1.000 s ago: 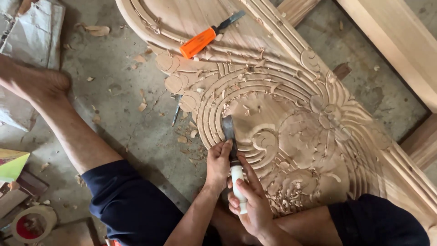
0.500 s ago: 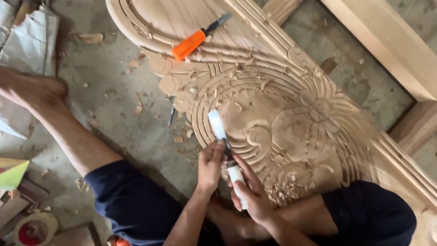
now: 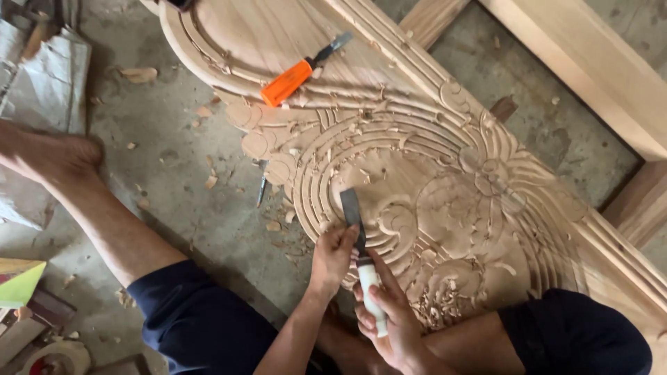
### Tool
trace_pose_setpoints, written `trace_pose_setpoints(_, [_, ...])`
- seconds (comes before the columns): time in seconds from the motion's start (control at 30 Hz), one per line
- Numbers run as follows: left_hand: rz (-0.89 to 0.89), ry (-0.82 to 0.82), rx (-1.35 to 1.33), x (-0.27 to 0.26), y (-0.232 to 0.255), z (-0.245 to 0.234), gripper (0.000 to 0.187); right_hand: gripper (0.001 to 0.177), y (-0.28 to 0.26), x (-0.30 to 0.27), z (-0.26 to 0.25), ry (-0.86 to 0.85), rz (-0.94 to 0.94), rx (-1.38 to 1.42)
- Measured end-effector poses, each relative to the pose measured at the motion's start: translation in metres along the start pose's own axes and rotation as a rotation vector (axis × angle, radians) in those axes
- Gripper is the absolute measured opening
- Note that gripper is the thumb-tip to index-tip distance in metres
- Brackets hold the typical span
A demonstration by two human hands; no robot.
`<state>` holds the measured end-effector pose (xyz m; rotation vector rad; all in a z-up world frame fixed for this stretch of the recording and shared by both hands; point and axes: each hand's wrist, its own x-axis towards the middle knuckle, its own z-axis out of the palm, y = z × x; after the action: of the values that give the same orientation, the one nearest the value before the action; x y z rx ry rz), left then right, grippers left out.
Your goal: The person carves intricate decorative patterns into a wooden board using a hand chisel.
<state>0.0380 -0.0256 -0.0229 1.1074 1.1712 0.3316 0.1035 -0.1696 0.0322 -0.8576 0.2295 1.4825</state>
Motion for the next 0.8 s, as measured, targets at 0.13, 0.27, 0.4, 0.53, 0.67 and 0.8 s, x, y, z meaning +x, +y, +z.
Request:
trace_pose_setpoints(0.13, [0.047, 0.033, 0.069, 0.012, 0.015, 0.003, 0.03, 0.079, -0.01, 0.014, 0.011, -0.009, -0.035, 0.019])
trace_pose_setpoints(0.27, [0.035, 0.017, 0.05, 0.017, 0.007, 0.004, 0.031, 0.078, -0.009, 0.012, 0.01, -0.013, -0.088, 0.017])
trace_pose_setpoints(0.4, [0.063, 0.073, -0.013, 0.011, -0.008, 0.006, 0.03, 0.077, -0.003, 0.011, 0.003, 0.059, 0.004, 0.009])
trace_pose_setpoints(0.53, [0.048, 0.087, 0.106, 0.013, 0.01, 0.005, 0.037, 0.077, -0.011, 0.015, 0.009, 0.027, -0.024, 0.041])
trace_pose_setpoints(0.67, [0.101, 0.085, 0.043, 0.004, 0.001, 0.004, 0.031, 0.076, 0.0, 0.009, -0.001, 0.014, 0.022, 0.014])
trace_pose_setpoints(0.8, [0.004, 0.115, 0.122, 0.01, 0.01, 0.003, 0.037, 0.075, -0.005, 0.014, 0.011, 0.006, -0.033, 0.029])
